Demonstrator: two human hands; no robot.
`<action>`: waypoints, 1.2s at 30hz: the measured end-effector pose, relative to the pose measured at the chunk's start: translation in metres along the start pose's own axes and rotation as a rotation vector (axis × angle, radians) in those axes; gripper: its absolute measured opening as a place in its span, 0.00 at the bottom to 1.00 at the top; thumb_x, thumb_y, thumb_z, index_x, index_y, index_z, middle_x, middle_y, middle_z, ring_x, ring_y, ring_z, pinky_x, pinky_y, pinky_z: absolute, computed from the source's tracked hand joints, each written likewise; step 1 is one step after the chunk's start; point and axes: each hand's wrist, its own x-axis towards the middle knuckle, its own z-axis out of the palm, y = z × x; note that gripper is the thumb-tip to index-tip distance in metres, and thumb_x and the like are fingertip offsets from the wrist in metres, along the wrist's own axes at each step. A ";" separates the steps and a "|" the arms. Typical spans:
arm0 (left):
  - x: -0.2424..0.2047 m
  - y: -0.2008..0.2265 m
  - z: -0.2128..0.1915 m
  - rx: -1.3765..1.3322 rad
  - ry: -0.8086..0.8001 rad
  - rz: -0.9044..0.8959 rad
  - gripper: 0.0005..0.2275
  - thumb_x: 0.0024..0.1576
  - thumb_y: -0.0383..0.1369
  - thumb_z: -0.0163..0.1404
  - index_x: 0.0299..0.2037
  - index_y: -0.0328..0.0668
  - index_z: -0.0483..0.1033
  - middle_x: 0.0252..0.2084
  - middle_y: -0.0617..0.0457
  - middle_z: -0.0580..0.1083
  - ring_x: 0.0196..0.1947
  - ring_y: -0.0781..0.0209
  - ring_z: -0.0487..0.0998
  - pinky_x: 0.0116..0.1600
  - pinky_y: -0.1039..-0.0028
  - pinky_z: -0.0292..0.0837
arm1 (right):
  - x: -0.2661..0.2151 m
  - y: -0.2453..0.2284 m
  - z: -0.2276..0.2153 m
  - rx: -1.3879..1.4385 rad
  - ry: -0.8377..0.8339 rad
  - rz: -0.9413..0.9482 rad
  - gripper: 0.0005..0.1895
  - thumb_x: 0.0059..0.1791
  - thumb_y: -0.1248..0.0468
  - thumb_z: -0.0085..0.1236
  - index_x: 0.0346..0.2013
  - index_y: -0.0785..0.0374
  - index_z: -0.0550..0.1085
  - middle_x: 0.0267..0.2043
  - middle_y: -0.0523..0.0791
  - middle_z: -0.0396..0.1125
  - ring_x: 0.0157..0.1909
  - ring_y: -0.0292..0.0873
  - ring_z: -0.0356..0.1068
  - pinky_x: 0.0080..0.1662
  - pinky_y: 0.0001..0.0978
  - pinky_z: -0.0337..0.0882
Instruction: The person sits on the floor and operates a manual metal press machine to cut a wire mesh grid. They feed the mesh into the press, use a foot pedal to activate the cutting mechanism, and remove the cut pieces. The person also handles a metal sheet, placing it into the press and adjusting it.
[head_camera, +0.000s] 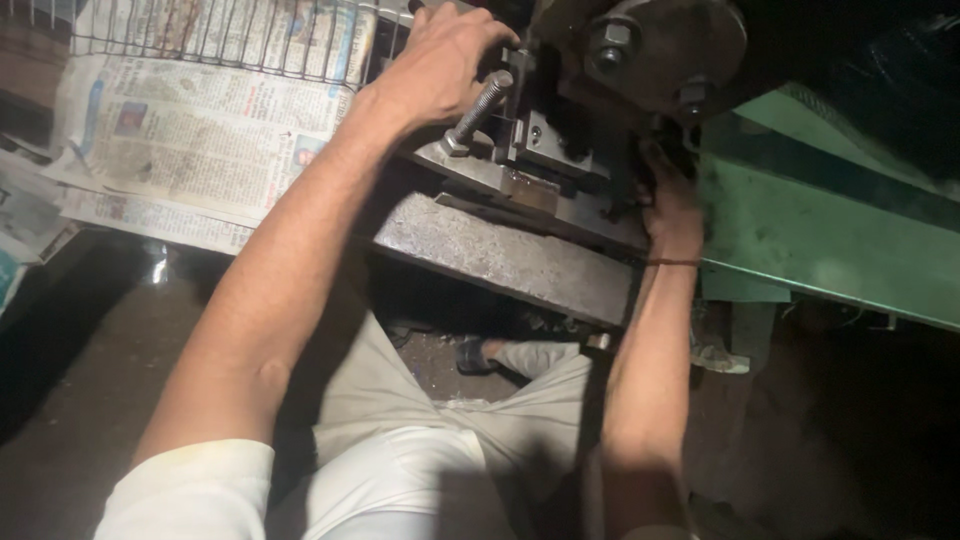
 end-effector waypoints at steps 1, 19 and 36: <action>0.000 0.000 -0.001 -0.004 -0.015 -0.014 0.22 0.57 0.31 0.58 0.62 0.42 0.73 0.60 0.42 0.71 0.64 0.37 0.65 0.71 0.43 0.48 | -0.004 -0.002 0.003 -0.011 -0.039 -0.034 0.10 0.54 0.66 0.67 0.47 0.62 0.75 0.41 0.41 0.70 0.28 0.32 0.63 0.26 0.23 0.56; -0.002 0.007 -0.008 0.080 0.017 0.086 0.20 0.62 0.39 0.56 0.60 0.35 0.73 0.51 0.40 0.72 0.54 0.38 0.68 0.61 0.43 0.54 | -0.007 -0.021 0.002 -0.085 0.041 0.031 0.13 0.49 0.63 0.68 0.46 0.57 0.75 0.35 0.39 0.69 0.28 0.34 0.65 0.26 0.25 0.61; 0.018 0.008 -0.010 0.121 -0.072 0.076 0.26 0.56 0.38 0.61 0.59 0.27 0.69 0.51 0.38 0.71 0.54 0.40 0.70 0.59 0.50 0.61 | -0.003 -0.025 0.012 -0.054 0.013 -0.018 0.10 0.50 0.65 0.67 0.43 0.58 0.76 0.35 0.38 0.69 0.27 0.30 0.62 0.25 0.21 0.57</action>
